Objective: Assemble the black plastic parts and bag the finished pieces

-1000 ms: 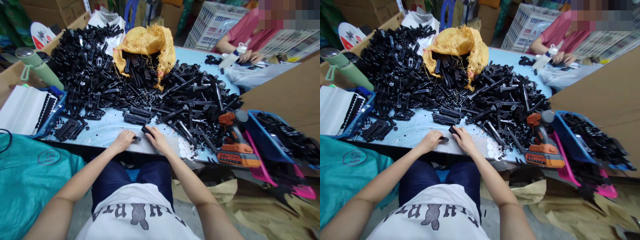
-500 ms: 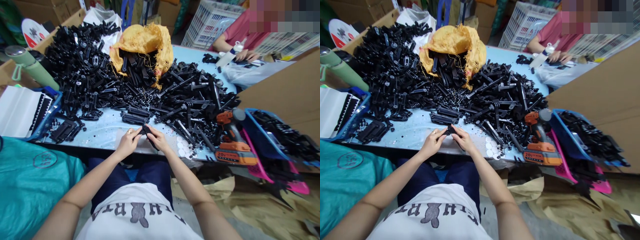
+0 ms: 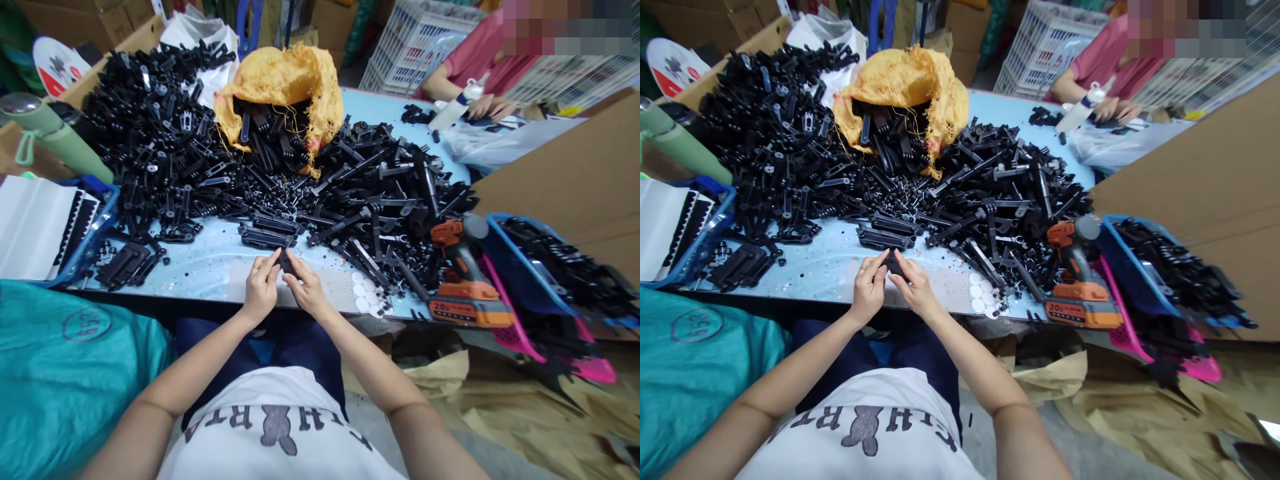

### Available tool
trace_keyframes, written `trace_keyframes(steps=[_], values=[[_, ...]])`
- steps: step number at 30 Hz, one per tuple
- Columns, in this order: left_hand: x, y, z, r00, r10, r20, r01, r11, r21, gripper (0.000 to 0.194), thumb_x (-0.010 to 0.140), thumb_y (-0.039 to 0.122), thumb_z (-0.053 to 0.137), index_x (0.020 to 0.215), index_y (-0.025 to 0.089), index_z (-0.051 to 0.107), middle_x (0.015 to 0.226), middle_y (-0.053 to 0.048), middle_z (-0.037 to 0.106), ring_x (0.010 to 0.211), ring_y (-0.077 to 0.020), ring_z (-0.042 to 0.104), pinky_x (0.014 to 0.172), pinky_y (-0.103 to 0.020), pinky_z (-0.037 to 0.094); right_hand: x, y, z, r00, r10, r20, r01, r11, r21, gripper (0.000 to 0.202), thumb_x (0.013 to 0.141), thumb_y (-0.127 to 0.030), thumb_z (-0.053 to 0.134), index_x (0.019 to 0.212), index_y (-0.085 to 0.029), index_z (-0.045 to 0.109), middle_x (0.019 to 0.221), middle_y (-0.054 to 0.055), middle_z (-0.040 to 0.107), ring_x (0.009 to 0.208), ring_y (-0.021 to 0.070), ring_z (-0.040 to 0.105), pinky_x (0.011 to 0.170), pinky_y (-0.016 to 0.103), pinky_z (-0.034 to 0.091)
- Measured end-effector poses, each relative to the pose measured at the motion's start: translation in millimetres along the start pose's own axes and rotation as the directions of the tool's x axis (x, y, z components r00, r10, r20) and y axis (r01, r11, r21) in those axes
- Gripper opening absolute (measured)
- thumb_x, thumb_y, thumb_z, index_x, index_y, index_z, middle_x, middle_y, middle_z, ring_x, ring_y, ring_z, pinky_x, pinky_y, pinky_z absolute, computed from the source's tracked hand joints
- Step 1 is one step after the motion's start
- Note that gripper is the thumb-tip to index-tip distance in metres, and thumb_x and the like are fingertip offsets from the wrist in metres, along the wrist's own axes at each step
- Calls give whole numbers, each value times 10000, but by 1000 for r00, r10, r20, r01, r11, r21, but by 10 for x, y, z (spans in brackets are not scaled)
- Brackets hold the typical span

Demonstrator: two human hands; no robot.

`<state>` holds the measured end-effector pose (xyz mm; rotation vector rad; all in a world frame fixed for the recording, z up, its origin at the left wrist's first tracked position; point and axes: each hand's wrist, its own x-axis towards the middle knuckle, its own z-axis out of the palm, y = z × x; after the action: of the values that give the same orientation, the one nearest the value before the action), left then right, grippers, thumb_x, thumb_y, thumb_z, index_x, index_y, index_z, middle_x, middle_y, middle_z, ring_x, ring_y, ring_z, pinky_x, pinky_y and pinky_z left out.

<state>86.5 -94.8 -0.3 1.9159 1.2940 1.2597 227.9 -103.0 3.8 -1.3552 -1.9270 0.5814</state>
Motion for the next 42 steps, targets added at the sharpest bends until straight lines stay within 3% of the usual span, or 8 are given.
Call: trace_keyframes(steps=[3, 6, 11, 15, 21, 27, 33, 42], values=[[-97, -59, -4, 994, -110, -21, 112, 983, 147, 441, 932, 250, 303, 1369, 206, 342, 1076, -119, 542, 937, -193, 573, 805, -369, 495, 249, 166, -180, 997, 10, 73, 12, 953, -303, 464, 938, -393, 327, 1356, -221, 427, 1215, 101, 540, 1070, 216, 489, 868, 339, 419], [-40, -72, -27, 965, 29, 259, -129, 917, 378, 490, 860, 170, 431, 1341, 244, 380, 1201, -131, 506, 1123, -262, 491, 963, -489, 379, 676, 412, -422, 995, 53, -84, -96, 745, -660, 379, 920, -260, 365, 1231, -133, 542, 1314, 165, 456, 1200, 292, 364, 937, 433, 325], [249, -127, -49, 683, 178, 708, -568, 740, 361, 344, 860, 79, 393, 1148, 199, 539, 1013, -101, 603, 996, -235, 544, 925, -477, 359, 1196, 651, -702, 995, 98, 36, -29, 594, -804, 309, 882, -100, 338, 988, -70, 627, 1120, 197, 572, 1148, 287, 415, 945, 448, 290], [270, -194, -94, 758, 70, 648, -496, 707, 504, 264, 880, 133, 403, 1105, 127, 543, 928, -119, 596, 900, -249, 554, 741, -379, 406, 1019, 426, -841, 995, -93, -23, 48, 689, -723, 333, 943, -259, 324, 1160, -127, 540, 1045, 117, 607, 1015, 211, 497, 1007, 420, 255], [245, -254, -110, 711, 36, 702, -452, 789, 417, 239, 877, 184, 451, 1104, 178, 526, 985, -85, 594, 941, -235, 545, 767, -346, 407, 299, 233, -933, 834, -269, 483, 529, 637, -560, 315, 951, -229, 299, 1029, -251, 604, 919, 48, 611, 844, 166, 486, 916, 335, 331], [285, -273, -103, 688, 37, 725, -443, 812, 380, 249, 879, 188, 426, 1108, 171, 521, 1022, -98, 580, 969, -234, 539, 811, -360, 418, 202, 594, -1247, 986, -73, 147, 158, 666, -729, 375, 947, -377, 327, 1113, -168, 589, 942, 118, 589, 859, 210, 486, 790, 346, 349], [323, -198, 2, 649, 64, 758, -436, 848, 302, 332, 889, 189, 361, 1201, 190, 472, 1097, -85, 564, 1042, -218, 513, 869, -355, 407, -175, 396, -736, 806, -91, 585, 471, 696, -541, 341, 913, -460, 415, 937, -173, 598, 845, 65, 566, 756, 160, 505, 658, 274, 314], [283, -112, 40, 682, 86, 726, -426, 853, 300, 651, 644, 639, 638, 1088, 185, 494, 1015, -98, 591, 974, -277, 540, 879, -403, 382, -415, 305, -498, 911, 70, 406, 236, 719, -653, 369, 929, -470, 364, 947, -175, 586, 826, 75, 579, 760, 169, 516, 637, 280, 279]])
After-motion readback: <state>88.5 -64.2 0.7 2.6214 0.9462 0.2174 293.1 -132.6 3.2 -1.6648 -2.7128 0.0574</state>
